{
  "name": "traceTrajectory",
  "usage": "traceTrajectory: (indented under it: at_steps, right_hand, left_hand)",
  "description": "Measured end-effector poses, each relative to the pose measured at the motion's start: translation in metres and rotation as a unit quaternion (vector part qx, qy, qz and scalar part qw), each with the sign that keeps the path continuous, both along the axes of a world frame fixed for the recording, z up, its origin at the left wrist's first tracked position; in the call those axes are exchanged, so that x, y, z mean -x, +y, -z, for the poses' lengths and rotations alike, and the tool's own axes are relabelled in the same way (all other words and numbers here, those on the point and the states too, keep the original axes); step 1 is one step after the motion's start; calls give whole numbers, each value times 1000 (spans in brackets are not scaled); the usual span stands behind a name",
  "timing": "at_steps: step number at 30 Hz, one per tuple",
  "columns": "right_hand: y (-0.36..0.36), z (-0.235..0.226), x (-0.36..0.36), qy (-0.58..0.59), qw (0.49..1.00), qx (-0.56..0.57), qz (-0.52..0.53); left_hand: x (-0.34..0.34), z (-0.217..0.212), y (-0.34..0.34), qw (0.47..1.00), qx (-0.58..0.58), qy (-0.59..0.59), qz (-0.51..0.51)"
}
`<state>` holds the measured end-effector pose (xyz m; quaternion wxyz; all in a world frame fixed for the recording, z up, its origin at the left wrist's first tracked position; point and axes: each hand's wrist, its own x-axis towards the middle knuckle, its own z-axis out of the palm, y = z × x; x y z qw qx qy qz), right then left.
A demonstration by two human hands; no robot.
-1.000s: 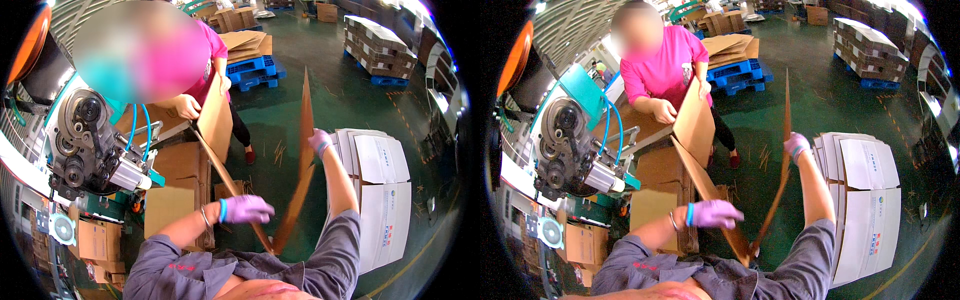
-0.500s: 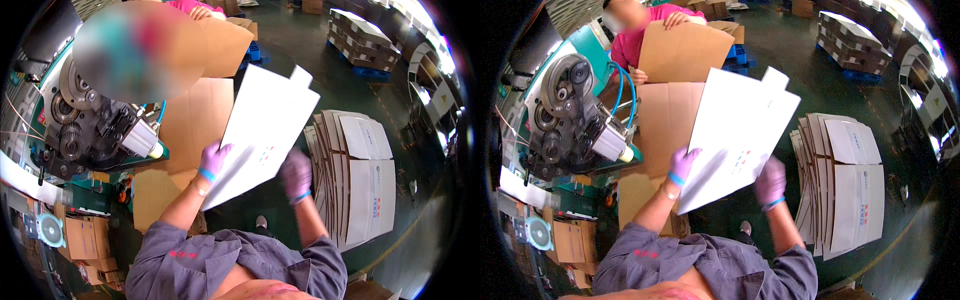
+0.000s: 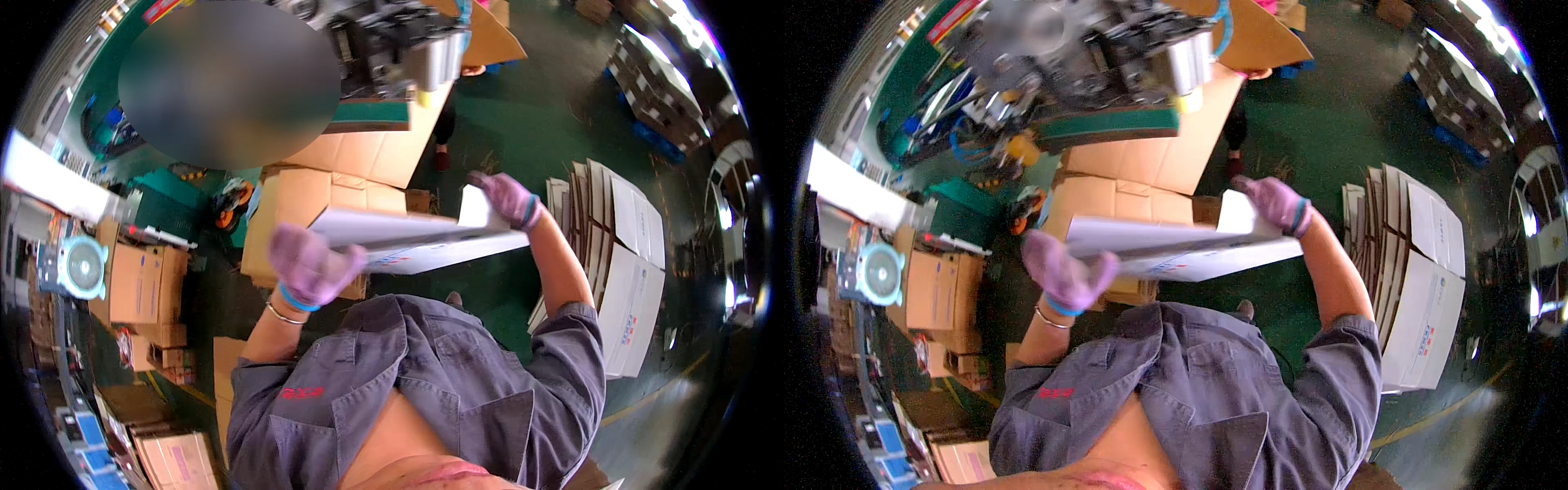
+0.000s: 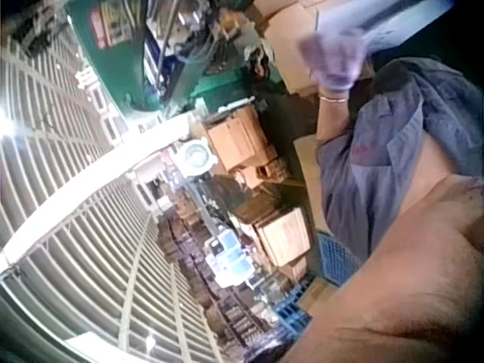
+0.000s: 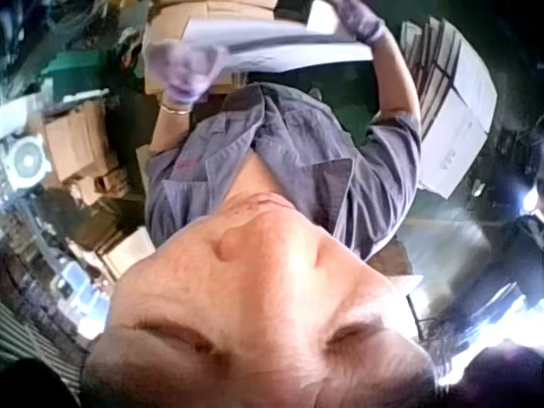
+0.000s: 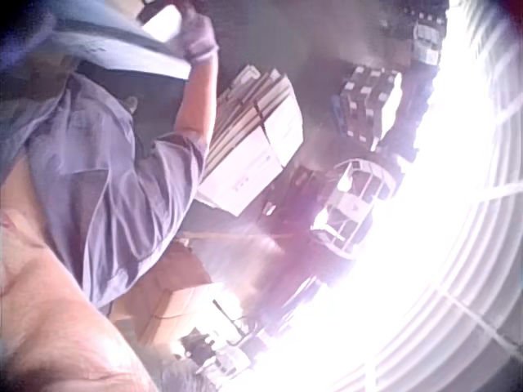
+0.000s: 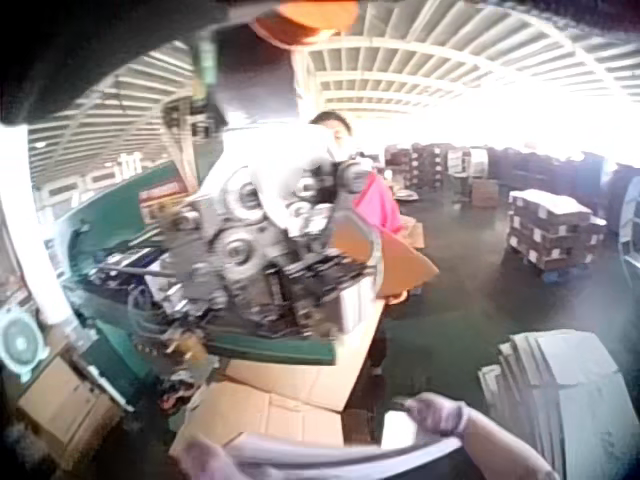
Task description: The person folds cardboard boxes by hand and with the assistance of a machine, placing each folded box onto a growing stack on the floor.
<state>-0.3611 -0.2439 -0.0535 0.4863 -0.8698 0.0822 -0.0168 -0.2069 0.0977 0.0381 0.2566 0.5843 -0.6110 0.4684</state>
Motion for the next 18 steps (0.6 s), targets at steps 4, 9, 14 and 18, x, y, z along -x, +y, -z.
traceTrajectory:
  at_steps: [4, 9, 14, 18]
  right_hand:
    - [101, -10, -52, 64, 976, 160, -132]
    - [119, -23, -48, -35, 998, 40, 36]
    - [73, -96, 14, -153, 941, 283, 104]
    - [30, -95, 40, -70, 905, 392, 150]
  left_hand:
    - [13, 26, -1, 959, -263, -66, -82]
    - [-32, 60, 7, 914, -377, -9, -151]
    - [-78, 42, -7, 921, -340, 100, -164]
    - [-90, 6, -47, 933, -311, 95, -153]
